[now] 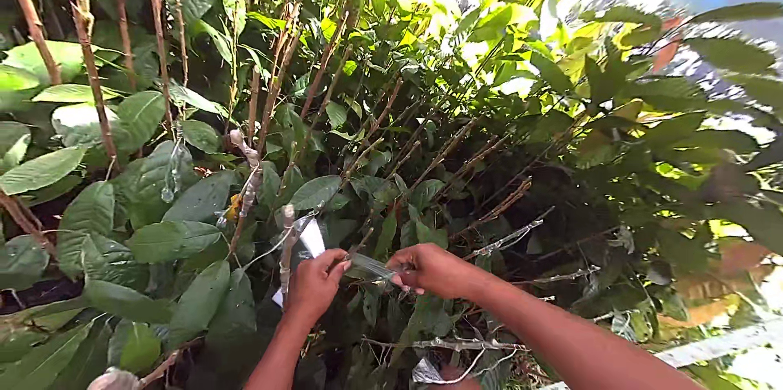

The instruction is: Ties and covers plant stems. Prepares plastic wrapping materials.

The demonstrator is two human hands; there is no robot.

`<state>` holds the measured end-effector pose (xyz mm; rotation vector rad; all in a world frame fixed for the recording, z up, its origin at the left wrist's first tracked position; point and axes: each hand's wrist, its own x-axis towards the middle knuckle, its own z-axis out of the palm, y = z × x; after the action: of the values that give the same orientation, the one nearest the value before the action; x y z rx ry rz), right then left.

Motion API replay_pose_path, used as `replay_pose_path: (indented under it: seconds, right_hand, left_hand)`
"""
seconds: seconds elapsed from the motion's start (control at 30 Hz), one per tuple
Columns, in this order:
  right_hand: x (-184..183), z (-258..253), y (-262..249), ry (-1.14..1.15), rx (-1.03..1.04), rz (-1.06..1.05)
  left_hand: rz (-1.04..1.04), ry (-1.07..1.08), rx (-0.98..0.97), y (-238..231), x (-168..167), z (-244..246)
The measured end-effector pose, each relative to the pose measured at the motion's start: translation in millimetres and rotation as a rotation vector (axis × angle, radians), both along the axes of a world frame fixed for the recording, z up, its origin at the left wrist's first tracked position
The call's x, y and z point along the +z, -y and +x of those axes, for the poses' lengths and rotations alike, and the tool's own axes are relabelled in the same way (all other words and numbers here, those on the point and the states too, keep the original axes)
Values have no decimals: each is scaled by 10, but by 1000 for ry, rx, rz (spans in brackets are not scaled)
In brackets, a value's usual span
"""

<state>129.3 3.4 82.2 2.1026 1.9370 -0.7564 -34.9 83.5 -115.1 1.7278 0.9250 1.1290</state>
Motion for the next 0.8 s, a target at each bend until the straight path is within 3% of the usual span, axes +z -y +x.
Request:
replay_pose_path:
  seconds: [0.23,0.37,0.4,0.5,0.53,0.63,0.67,0.73,0.8]
  right_hand:
    - [-1,-56,49,103,85,112]
    - [218,-254,27,-513,0,130]
    - [247,-121,-84,-476,30,141]
    - [155,44,-98,108,171,152]
    - [120,-89,-2,151,196,158]
    - [206,-280,28,-175,148,260]
    - [251,-171,-57,-156,138,231]
    - [228,-49,-95,135,202,219]
    - [214,-252,48,160,237,228]
  left_hand:
    - [58,-67,-18,77,71,36]
    - [171,-114,-39,237,209,61]
    - [203,-129,-52,289,212,74]
    - [254,-240,21,242,220,21]
    - [245,-250,48,214,237,0]
    - [257,-212,27,324,311,64]
    - [240,-233,-11,383,344,76]
    - [244,-256,-1,375,365,43]
    - [256,-230,39,321,380,15]
